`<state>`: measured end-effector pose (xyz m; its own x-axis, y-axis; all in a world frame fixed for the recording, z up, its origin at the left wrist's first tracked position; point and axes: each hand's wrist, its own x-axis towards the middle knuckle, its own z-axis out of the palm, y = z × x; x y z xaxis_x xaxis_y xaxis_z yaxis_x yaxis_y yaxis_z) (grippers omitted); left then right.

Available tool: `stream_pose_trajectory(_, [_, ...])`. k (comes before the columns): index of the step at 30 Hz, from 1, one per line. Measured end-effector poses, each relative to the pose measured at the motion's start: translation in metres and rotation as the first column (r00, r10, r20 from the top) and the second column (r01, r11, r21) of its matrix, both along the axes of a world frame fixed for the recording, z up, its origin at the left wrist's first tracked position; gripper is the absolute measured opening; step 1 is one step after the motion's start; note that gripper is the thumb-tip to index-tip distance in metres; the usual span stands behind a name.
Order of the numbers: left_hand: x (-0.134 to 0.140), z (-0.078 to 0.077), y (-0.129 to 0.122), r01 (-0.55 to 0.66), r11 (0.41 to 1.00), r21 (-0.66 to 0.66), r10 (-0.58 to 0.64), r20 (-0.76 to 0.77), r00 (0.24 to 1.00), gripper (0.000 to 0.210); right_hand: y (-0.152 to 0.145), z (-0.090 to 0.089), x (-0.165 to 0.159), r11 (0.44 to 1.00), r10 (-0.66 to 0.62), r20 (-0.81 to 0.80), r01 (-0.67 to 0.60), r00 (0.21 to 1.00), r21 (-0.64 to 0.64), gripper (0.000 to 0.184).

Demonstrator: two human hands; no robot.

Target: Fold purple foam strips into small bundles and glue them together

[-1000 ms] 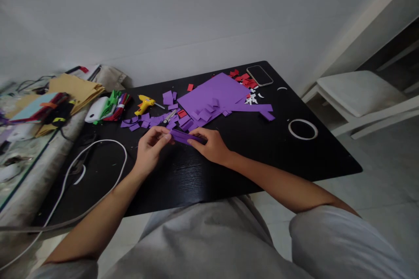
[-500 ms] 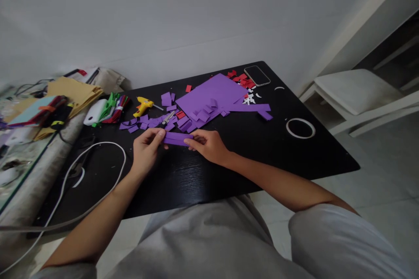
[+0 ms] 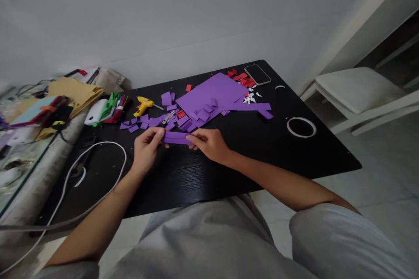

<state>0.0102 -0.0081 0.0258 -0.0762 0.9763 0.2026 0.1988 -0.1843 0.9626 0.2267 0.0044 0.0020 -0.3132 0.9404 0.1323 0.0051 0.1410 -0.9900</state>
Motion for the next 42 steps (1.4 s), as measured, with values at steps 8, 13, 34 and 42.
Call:
stream_pose_trajectory(8, [-0.0016, -0.0018, 0.001, -0.039, 0.998, 0.048, 0.04, -0.016, 0.999, 0.026, 0.0011, 0.0015, 0.0002, 1.0, 0.009, -0.01, -0.009, 1.0, 0.005, 0.034])
stream_pose_trajectory(13, [-0.0016, -0.0016, 0.0007, -0.043, 0.997, 0.069, 0.046, -0.034, 0.998, 0.026, 0.0014, 0.0013, 0.0004, 1.0, 0.008, -0.015, -0.008, 1.0, 0.012, 0.033])
stream_pose_trajectory(34, [-0.004, -0.0045, 0.0045, -0.003, 0.999, -0.044, 0.005, 0.048, 0.999, 0.026, 0.0073, 0.0022, 0.0008, 0.997, -0.012, -0.061, 0.008, 0.998, -0.078, 0.036])
stream_pose_trajectory(42, [-0.0013, -0.0023, 0.0041, -0.052, 0.999, -0.011, 0.053, 0.039, 0.998, 0.024, 0.0093, 0.0025, -0.001, 0.99, -0.005, -0.087, -0.008, 0.996, -0.143, 0.038])
